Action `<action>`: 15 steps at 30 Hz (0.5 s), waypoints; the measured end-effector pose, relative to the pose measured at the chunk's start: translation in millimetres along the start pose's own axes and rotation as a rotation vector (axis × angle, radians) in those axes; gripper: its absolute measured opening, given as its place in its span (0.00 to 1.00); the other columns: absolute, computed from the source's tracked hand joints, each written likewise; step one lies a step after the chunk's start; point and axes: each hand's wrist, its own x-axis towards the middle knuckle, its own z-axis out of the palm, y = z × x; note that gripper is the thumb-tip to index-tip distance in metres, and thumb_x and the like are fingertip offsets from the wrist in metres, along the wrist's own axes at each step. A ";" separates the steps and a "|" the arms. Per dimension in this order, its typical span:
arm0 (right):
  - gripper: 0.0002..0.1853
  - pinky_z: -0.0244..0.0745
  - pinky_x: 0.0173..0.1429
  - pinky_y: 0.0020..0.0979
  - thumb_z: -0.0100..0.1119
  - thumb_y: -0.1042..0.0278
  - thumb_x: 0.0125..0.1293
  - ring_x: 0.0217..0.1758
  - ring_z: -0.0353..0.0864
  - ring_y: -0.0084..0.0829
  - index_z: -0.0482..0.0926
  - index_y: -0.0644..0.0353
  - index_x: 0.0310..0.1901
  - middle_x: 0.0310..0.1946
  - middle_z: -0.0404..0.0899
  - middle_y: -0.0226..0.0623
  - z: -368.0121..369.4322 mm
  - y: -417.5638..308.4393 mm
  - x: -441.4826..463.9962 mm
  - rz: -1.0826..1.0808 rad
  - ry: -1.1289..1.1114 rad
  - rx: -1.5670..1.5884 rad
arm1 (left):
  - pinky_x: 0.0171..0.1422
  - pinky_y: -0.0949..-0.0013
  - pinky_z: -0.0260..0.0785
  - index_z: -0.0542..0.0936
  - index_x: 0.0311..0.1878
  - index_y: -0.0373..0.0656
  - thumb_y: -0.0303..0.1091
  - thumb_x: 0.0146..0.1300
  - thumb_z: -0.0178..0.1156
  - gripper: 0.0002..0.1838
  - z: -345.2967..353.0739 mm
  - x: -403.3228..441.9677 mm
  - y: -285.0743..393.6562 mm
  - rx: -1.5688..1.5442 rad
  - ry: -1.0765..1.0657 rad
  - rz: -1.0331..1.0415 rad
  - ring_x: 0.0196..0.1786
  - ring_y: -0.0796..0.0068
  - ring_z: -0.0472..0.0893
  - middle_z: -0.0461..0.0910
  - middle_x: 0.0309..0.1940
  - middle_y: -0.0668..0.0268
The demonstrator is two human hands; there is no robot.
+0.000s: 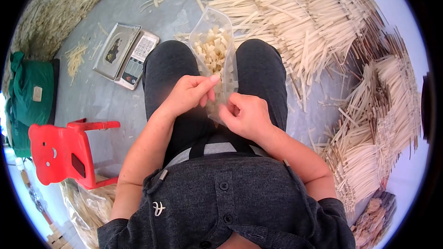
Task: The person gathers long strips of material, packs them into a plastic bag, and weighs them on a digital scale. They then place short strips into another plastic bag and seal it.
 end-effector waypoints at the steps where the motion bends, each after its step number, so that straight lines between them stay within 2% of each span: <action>1: 0.13 0.74 0.28 0.42 0.61 0.61 0.56 0.21 0.79 0.43 0.74 0.59 0.20 0.16 0.76 0.40 4.5 5.3 0.0 0.000 0.001 0.000 | 0.24 0.78 0.57 0.81 0.22 0.42 0.53 0.70 0.55 0.26 0.1 0.1 -2.3 -0.007 0.007 0.025 0.17 0.87 0.67 0.71 0.12 0.73; 2: 0.14 0.74 0.28 0.42 0.61 0.60 0.56 0.21 0.79 0.42 0.74 0.59 0.20 0.16 0.76 0.39 10.6 12.0 -0.1 -0.058 0.014 0.011 | 0.20 0.80 0.55 0.81 0.23 0.43 0.52 0.71 0.53 0.26 -0.1 -0.8 -4.1 -0.013 0.015 0.050 0.15 0.88 0.66 0.71 0.12 0.74; 4: 0.14 0.74 0.28 0.42 0.61 0.59 0.56 0.21 0.80 0.42 0.75 0.59 0.21 0.16 0.77 0.39 12.7 14.6 1.9 -0.119 0.027 0.023 | 0.21 0.80 0.55 0.81 0.24 0.42 0.52 0.71 0.53 0.26 -0.4 -7.6 -3.2 0.004 0.046 0.084 0.15 0.88 0.66 0.72 0.12 0.73; 8: 0.13 0.74 0.28 0.42 0.60 0.61 0.57 0.23 0.80 0.45 0.75 0.60 0.21 0.17 0.77 0.41 -6.6 1.2 5.6 0.003 -0.059 0.063 | 0.22 0.79 0.57 0.81 0.25 0.40 0.47 0.71 0.55 0.23 6.1 -37.4 -3.0 0.035 0.127 0.168 0.17 0.87 0.68 0.73 0.14 0.73; 9: 0.13 0.74 0.29 0.43 0.60 0.62 0.57 0.24 0.80 0.46 0.75 0.60 0.22 0.17 0.77 0.42 -11.0 -1.8 7.5 0.076 -0.120 0.041 | 0.24 0.77 0.60 0.80 0.25 0.39 0.40 0.67 0.61 0.17 9.0 -42.0 -9.7 0.152 0.178 0.295 0.19 0.84 0.71 0.73 0.15 0.72; 12: 0.12 0.74 0.29 0.43 0.59 0.63 0.57 0.24 0.80 0.47 0.75 0.61 0.22 0.18 0.77 0.43 -11.1 -0.8 15.7 0.080 -0.095 0.001 | 0.24 0.72 0.64 0.79 0.24 0.41 0.35 0.55 0.71 0.12 20.3 -59.2 -19.2 0.435 0.175 0.468 0.19 0.77 0.73 0.74 0.17 0.66; 13: 0.12 0.74 0.29 0.43 0.59 0.63 0.57 0.24 0.80 0.47 0.75 0.61 0.22 0.18 0.77 0.43 -7.6 0.3 17.5 0.077 -0.100 0.002 | 0.23 0.69 0.65 0.77 0.21 0.44 0.39 0.51 0.73 0.15 23.8 -60.8 -18.9 0.594 0.182 0.538 0.19 0.72 0.75 0.74 0.17 0.67; 15: 0.13 0.74 0.30 0.43 0.60 0.62 0.57 0.23 0.80 0.46 0.75 0.61 0.22 0.17 0.77 0.42 4.9 7.1 20.1 0.010 -0.030 0.045 | 0.22 0.67 0.66 0.75 0.18 0.46 0.44 0.48 0.75 0.19 30.9 -59.6 -26.1 0.749 0.175 0.691 0.19 0.69 0.76 0.74 0.17 0.68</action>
